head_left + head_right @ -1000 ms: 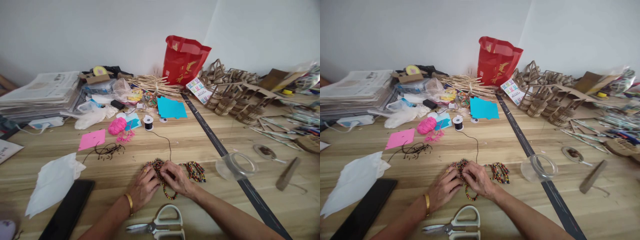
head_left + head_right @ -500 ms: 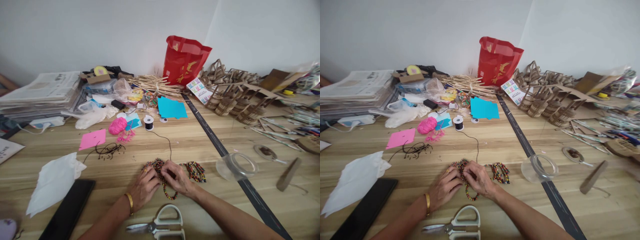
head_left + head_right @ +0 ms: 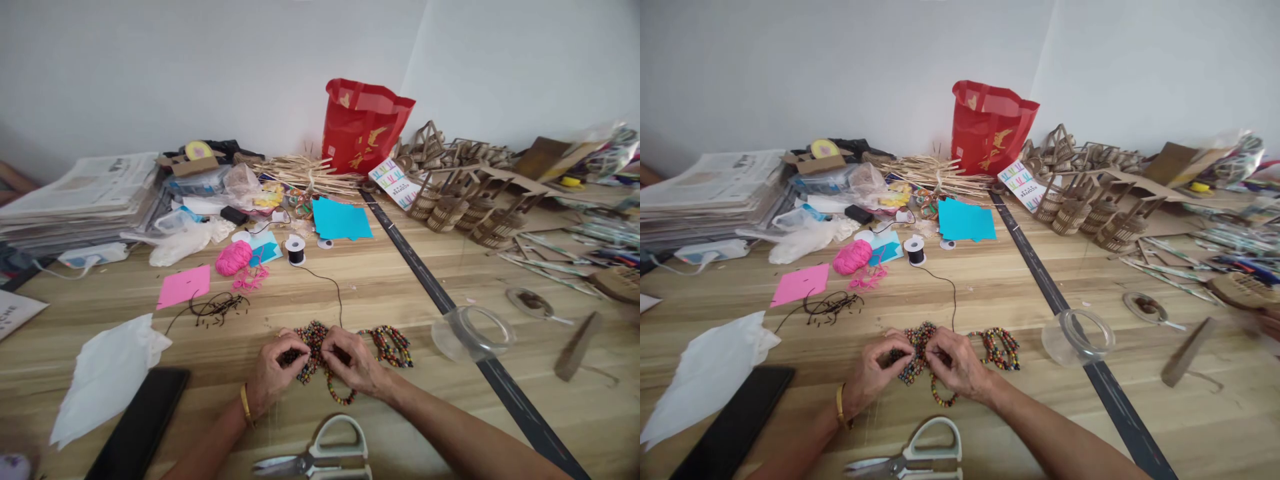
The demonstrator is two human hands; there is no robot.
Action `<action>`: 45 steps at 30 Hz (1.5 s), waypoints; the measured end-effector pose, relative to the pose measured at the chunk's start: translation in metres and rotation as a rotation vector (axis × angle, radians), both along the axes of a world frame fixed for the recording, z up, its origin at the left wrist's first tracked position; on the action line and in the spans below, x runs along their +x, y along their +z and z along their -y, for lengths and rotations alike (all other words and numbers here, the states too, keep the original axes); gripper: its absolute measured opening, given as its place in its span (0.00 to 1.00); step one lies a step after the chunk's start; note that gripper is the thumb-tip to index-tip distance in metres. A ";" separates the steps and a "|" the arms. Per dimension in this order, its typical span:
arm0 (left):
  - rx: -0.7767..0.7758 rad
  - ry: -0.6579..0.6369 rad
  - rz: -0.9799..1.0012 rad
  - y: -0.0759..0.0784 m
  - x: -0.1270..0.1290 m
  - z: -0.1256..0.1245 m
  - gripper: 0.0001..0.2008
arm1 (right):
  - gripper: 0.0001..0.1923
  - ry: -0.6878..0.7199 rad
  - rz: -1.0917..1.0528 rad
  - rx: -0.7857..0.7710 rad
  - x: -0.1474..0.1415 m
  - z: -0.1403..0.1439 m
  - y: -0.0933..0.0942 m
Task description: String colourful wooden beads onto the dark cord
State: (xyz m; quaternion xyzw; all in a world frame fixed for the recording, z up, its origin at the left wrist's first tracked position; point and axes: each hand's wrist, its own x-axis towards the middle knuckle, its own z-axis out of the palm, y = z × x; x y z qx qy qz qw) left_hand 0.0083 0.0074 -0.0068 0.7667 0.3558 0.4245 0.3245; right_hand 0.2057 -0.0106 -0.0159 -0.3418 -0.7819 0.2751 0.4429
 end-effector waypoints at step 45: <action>0.072 -0.129 -0.052 0.004 0.003 0.006 0.04 | 0.07 0.079 0.054 0.052 0.001 0.001 0.009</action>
